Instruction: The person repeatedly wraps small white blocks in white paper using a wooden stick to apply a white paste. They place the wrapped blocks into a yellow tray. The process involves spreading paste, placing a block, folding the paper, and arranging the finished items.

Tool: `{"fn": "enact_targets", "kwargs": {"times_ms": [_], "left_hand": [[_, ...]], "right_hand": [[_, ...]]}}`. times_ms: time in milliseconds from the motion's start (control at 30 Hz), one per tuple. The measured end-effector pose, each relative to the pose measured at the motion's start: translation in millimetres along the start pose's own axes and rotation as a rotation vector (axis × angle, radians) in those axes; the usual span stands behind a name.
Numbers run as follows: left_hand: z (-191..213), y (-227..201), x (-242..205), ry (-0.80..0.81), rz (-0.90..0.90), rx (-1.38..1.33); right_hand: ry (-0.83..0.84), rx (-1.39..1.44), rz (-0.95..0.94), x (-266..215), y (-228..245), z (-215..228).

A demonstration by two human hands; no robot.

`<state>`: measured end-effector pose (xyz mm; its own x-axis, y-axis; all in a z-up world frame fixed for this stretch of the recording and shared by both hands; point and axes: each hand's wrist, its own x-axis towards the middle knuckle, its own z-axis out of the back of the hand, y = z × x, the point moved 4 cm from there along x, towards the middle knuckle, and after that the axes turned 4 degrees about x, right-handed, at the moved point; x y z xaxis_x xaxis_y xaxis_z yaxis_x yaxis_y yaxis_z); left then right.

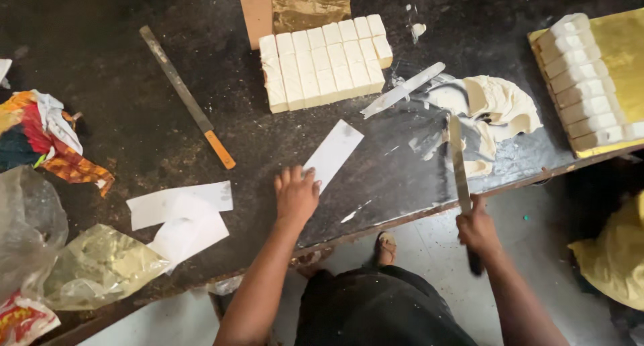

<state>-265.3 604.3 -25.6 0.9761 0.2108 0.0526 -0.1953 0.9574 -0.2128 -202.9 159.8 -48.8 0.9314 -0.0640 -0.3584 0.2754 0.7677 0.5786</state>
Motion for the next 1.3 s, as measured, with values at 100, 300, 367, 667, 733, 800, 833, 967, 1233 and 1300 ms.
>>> {"fn": "enact_targets", "kwargs": {"times_ms": [100,300,367,667,733,800,833,967,1233,1300], "left_hand": [[-7,0,3,-0.16,-0.003,0.012],[-22,30,-10,-0.036,0.373,-0.077],[-26,57,-7,0.05,0.515,-0.131],[-23,172,-23,-0.238,0.507,-0.348],[-5,177,-30,-0.233,0.518,-0.542],[14,163,-38,-0.214,0.479,-0.813],[28,147,-36,-0.174,0.35,-0.807],[63,43,-13,-0.026,-0.149,-0.903],[28,-96,71,0.349,-0.362,-0.958],[-15,-97,80,0.305,-0.378,-0.756]], "right_hand": [[0.043,0.123,-0.062,-10,19,23],[0.064,0.091,-0.242,25,-3,4],[0.152,-0.059,-0.11,34,-9,-30],[0.925,-0.107,0.062,-99,42,-159],[0.991,0.163,-0.078,-95,26,-127],[0.685,0.416,0.395,-81,17,-92],[0.389,0.266,0.51,-73,8,-82],[-0.349,-0.144,0.468,-32,-14,-78],[-0.175,-0.218,0.158,-165,-158,-97],[-0.284,-0.101,0.271,-174,-169,-72]]}}
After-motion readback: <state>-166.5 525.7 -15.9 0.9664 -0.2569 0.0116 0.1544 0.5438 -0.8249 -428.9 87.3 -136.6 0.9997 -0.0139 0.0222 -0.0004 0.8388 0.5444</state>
